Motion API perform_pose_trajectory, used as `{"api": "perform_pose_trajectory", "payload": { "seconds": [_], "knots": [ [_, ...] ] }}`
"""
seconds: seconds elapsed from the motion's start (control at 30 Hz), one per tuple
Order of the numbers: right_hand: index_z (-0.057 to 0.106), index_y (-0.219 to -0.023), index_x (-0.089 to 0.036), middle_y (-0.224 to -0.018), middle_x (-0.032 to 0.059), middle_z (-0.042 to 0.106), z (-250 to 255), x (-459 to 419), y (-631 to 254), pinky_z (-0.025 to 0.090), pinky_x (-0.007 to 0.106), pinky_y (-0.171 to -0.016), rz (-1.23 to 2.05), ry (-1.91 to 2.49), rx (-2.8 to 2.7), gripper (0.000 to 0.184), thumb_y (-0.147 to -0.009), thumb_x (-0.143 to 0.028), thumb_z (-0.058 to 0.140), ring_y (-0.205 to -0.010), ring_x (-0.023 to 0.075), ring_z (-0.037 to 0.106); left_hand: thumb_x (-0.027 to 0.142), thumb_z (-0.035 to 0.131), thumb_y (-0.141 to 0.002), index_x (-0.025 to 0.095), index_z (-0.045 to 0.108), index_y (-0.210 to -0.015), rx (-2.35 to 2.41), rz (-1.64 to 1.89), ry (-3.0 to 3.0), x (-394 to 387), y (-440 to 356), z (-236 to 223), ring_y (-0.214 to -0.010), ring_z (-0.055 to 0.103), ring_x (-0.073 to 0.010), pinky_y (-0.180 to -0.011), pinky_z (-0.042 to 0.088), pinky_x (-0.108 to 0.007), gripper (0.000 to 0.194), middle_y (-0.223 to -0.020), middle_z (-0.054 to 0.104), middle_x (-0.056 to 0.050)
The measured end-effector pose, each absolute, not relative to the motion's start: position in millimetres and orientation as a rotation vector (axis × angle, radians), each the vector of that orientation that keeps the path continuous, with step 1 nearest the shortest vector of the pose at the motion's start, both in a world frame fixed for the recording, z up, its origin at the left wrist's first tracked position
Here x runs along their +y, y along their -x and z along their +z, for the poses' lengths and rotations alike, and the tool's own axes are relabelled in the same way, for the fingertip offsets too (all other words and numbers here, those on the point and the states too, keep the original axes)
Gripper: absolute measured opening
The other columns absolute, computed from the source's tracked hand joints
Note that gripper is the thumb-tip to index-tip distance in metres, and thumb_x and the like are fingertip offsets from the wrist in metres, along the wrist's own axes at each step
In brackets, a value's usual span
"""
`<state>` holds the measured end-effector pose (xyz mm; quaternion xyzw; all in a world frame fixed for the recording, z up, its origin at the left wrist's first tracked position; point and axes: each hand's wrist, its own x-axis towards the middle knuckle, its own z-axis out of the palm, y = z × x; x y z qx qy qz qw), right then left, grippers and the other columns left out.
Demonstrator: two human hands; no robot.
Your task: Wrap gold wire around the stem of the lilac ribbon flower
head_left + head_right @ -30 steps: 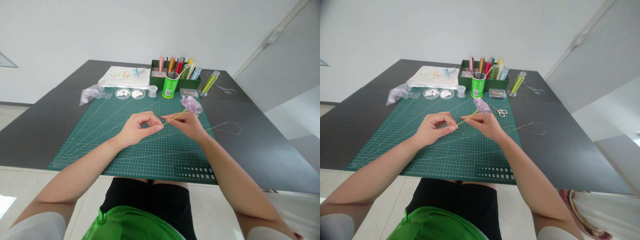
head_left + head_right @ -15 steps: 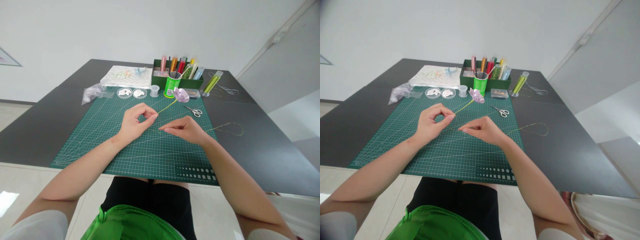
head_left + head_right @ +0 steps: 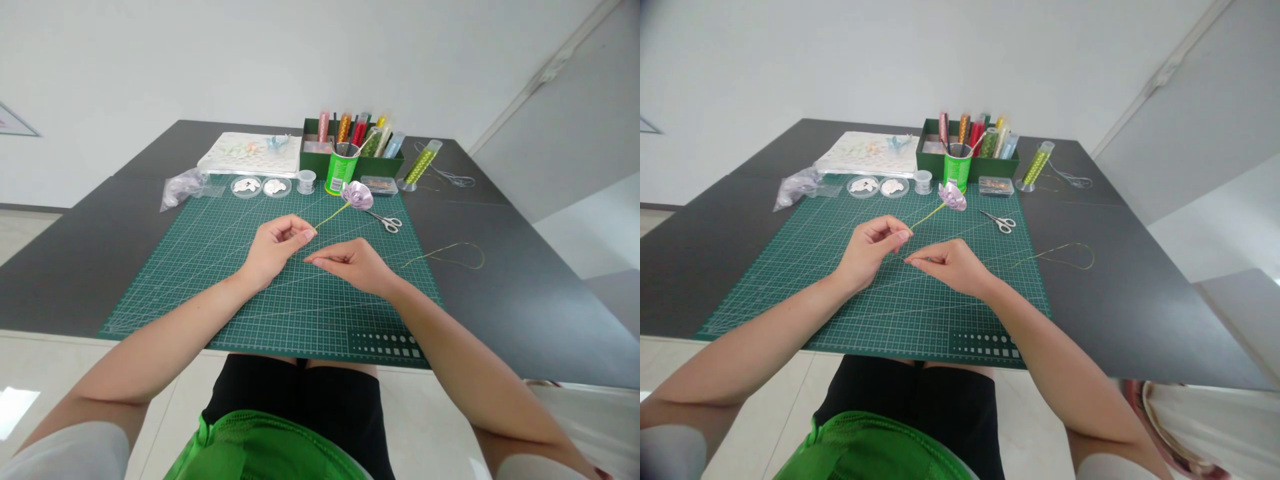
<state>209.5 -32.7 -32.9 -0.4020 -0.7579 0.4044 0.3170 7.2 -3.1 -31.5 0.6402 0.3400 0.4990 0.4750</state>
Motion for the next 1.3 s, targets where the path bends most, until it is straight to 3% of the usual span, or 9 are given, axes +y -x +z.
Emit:
{"api": "perform_pose_trajectory", "payload": {
  "seconds": [0.3,0.57,0.7,0.77,0.87,1.0,1.1,1.2,1.3],
  "knots": [
    [0.082,-0.096,-0.017,-0.058,-0.0057,0.049,-36,-27,-209,0.023,0.026,-0.051,1.166,0.999,-1.881,0.032,-0.096,-0.046,0.068,-0.053,0.0084,0.033,0.041,0.078,-0.083,0.020,0.065,-0.074,0.759,1.108,-1.416,-5,-8,-28,-0.054,0.042,-0.0089,-0.053,0.038,-0.025,0.026,-0.065,0.055,0.004],
    [0.045,-0.085,-0.026,-0.056,-0.0085,0.046,-52,-10,-217,0.033,0.025,-0.050,1.074,1.214,-1.533,0.040,-0.102,-0.060,0.056,-0.049,0.0095,0.038,0.039,0.077,-0.083,0.020,0.064,-0.074,0.784,1.159,-1.463,-2,-5,-28,-0.055,0.043,-0.0096,-0.054,0.037,-0.026,0.024,-0.065,0.055,0.004],
    [0.059,-0.106,-0.024,-0.102,0.0092,0.074,-55,-12,-220,0.054,0.043,-0.091,0.611,1.364,-1.642,0.030,-0.106,-0.052,0.049,-0.097,0.0242,0.071,0.039,0.079,-0.082,0.020,0.066,-0.074,0.792,1.192,-1.519,-3,-7,-30,-0.060,0.049,-0.0106,-0.059,0.044,-0.026,0.024,-0.067,0.059,0.003],
    [0.062,-0.127,-0.024,-0.135,0.0151,0.069,-52,-16,-217,0.046,0.055,-0.113,0.486,1.298,-1.721,0.037,-0.106,-0.052,0.048,-0.129,0.0319,0.064,0.040,0.079,-0.083,0.020,0.067,-0.075,0.804,1.197,-1.558,-3,-7,-31,-0.063,0.053,-0.0117,-0.063,0.048,-0.028,0.025,-0.069,0.062,0.002],
    [0.063,-0.139,-0.028,-0.148,0.0124,0.063,-45,-25,-210,0.042,0.056,-0.122,0.664,1.125,-1.787,0.045,-0.107,-0.055,0.046,-0.140,0.0306,0.058,0.042,0.078,-0.086,0.020,0.067,-0.077,0.825,1.197,-1.606,-3,-6,-33,-0.067,0.057,-0.0130,-0.067,0.050,-0.029,0.026,-0.070,0.064,0.001],
    [0.070,-0.129,-0.028,-0.129,0.0090,0.073,-44,-35,-195,0.053,0.048,-0.114,1.155,0.882,-1.672,0.042,-0.104,-0.058,0.055,-0.119,0.0232,0.070,0.042,0.075,-0.088,0.020,0.067,-0.079,0.828,1.213,-1.639,-2,-5,-35,-0.069,0.058,-0.0134,-0.070,0.051,-0.029,0.025,-0.072,0.065,0.001],
    [0.068,-0.131,-0.026,-0.087,0.0005,0.071,-49,-38,-188,0.064,0.035,-0.082,1.385,0.792,-1.541,0.046,-0.100,-0.060,0.063,-0.070,0.0128,0.068,0.038,0.076,-0.086,0.019,0.069,-0.079,0.830,1.235,-1.626,-1,-5,-35,-0.067,0.057,-0.0127,-0.068,0.049,-0.028,0.022,-0.072,0.066,0.001],
    [0.073,-0.117,-0.024,-0.057,-0.0104,0.044,-52,-37,-187,0.042,0.021,-0.046,1.320,0.884,-1.523,0.037,-0.099,-0.056,0.066,-0.043,0.0059,0.037,0.037,0.077,-0.084,0.019,0.070,-0.077,0.830,1.268,-1.597,0,-5,-35,-0.067,0.056,-0.0127,-0.068,0.048,-0.028,0.021,-0.071,0.066,0.001],
    [0.080,-0.095,-0.021,-0.056,-0.0067,0.049,-49,-36,-192,0.035,0.022,-0.047,0.967,1.008,-1.613,0.027,-0.100,-0.044,0.067,-0.048,0.0066,0.039,0.037,0.078,-0.083,0.019,0.069,-0.075,0.859,1.314,-1.547,2,-5,-34,-0.067,0.055,-0.0130,-0.067,0.047,-0.027,0.021,-0.070,0.065,0.001]
  ]
}}
